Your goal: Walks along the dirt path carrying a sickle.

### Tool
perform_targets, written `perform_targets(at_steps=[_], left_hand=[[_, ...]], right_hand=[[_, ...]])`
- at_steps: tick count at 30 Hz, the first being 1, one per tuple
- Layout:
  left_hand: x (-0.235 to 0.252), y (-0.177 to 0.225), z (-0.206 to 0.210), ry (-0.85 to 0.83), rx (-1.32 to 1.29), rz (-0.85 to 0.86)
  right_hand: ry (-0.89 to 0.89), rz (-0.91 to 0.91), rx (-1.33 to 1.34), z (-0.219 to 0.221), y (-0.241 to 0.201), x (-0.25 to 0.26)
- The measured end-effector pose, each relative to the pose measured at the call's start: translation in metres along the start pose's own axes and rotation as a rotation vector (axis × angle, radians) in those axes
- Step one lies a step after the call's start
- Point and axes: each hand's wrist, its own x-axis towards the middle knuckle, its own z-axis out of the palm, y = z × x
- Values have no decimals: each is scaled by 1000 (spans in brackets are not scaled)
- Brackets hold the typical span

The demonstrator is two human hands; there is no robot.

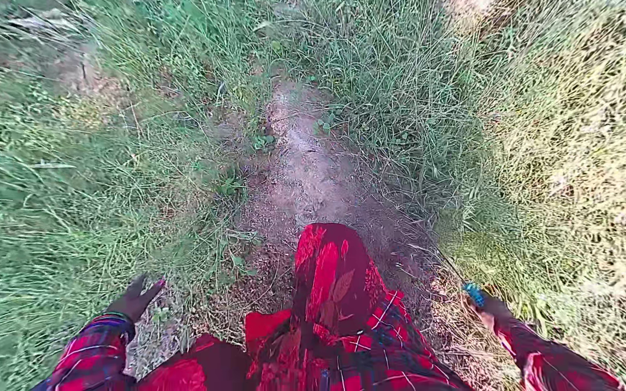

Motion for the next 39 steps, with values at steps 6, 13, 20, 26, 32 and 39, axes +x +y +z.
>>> perform_targets(at_steps=[6,13,20,26,32,39], left_hand=[[2,-6,2,15,14,23],[-15,-1,0,16,-41,4],[-2,-6,0,-1,-16,33],[8,1,1,-35,20,26],[-4,10,1,-11,-24,-4],[-10,-10,7,31,-87,-48]], right_hand=[[92,-345,177,16,-150,-15],[51,-763,-14,-35,-282,-36],[-38,137,-95,16,62,-4],[-6,188,-12,24,136,-67],[73,-217,209,47,-79,-32],[113,-787,193,-32,-337,-31]])
